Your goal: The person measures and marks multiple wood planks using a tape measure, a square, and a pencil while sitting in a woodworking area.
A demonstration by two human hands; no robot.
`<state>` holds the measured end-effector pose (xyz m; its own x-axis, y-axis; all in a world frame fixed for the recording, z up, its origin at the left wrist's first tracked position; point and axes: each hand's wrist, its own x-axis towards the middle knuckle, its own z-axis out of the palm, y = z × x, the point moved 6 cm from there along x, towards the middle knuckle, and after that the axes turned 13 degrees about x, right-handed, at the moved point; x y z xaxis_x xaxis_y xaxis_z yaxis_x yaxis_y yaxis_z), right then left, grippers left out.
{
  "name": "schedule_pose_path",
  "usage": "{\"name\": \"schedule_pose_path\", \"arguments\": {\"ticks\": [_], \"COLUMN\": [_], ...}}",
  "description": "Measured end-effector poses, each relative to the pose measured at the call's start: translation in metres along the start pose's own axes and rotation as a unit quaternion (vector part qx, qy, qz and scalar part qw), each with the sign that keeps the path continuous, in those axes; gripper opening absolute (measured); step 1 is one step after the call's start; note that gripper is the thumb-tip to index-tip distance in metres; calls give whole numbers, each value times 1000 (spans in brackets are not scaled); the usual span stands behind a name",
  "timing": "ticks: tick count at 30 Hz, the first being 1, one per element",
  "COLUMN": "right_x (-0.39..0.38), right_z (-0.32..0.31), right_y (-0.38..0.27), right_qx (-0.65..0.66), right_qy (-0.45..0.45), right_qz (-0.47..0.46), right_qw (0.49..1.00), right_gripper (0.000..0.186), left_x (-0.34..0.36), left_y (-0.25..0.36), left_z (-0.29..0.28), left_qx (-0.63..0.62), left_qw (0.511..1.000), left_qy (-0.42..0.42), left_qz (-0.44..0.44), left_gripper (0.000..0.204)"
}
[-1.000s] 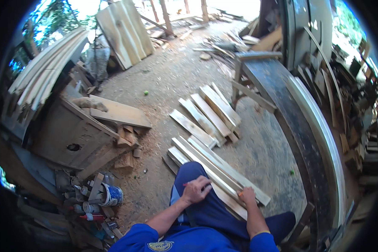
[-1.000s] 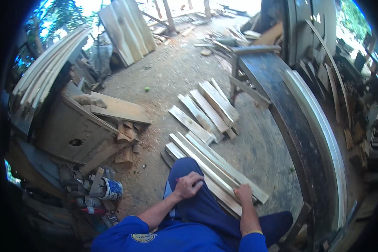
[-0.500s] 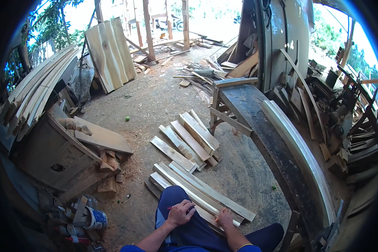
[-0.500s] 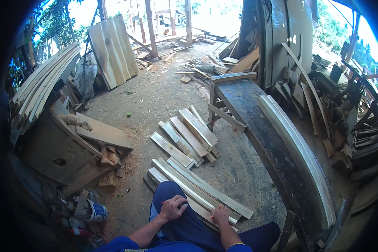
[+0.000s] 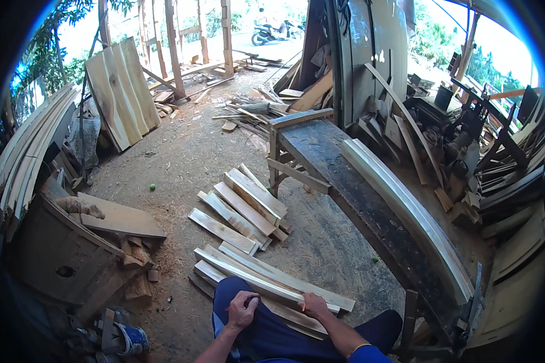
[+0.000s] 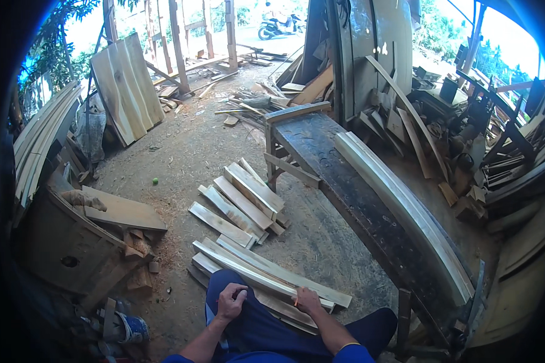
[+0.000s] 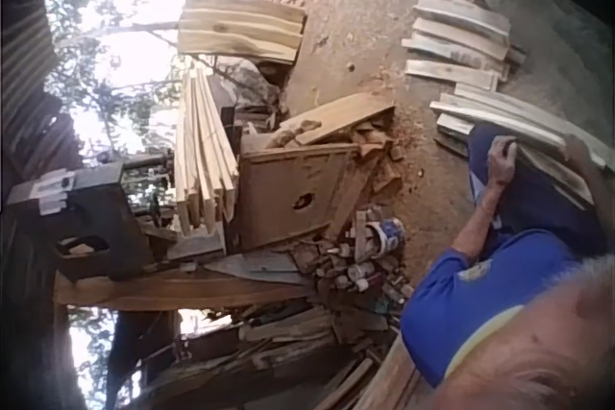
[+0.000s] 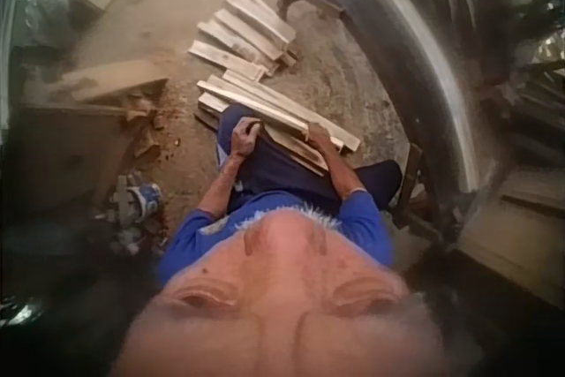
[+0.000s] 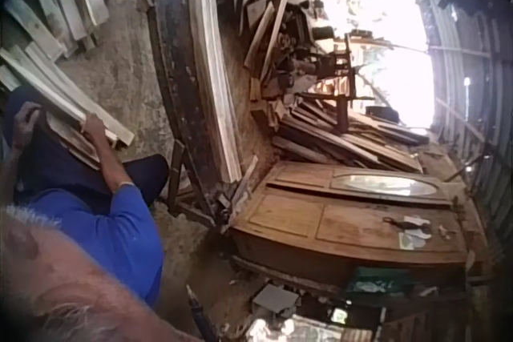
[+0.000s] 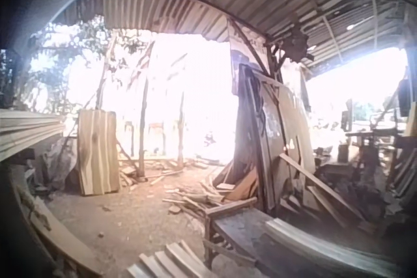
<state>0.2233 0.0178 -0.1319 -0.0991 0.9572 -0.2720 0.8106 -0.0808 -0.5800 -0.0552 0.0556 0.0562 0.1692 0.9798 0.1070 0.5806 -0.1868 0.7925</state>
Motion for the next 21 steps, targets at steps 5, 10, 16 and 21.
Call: {"name": "schedule_pose_path", "arguments": {"ticks": [5, 10, 16, 21], "right_x": [21, -21, -86, -130], "right_z": [-111, -182, -228, -214], "right_y": [-47, -81, -102, -79], "right_qx": [-10, 45, 167, 339], "right_qy": [43, 33, 33, -72], "right_qz": [-15, 4, 26, 101], "right_qw": [999, 998, 985, 933], "right_gripper": [39, 35, 34, 41], "left_x": [9, 2, 36, 68], "left_y": [-17, -16, -4, 42], "left_z": [42, 75, 62, 58], "left_qx": [-334, -483, -628, -780], "left_qw": [913, 785, 719, 581], "left_qy": [-79, -113, -28, -78], "left_qz": [-222, -370, -294, -219], "left_gripper": [23, 46, 90, 101]}}
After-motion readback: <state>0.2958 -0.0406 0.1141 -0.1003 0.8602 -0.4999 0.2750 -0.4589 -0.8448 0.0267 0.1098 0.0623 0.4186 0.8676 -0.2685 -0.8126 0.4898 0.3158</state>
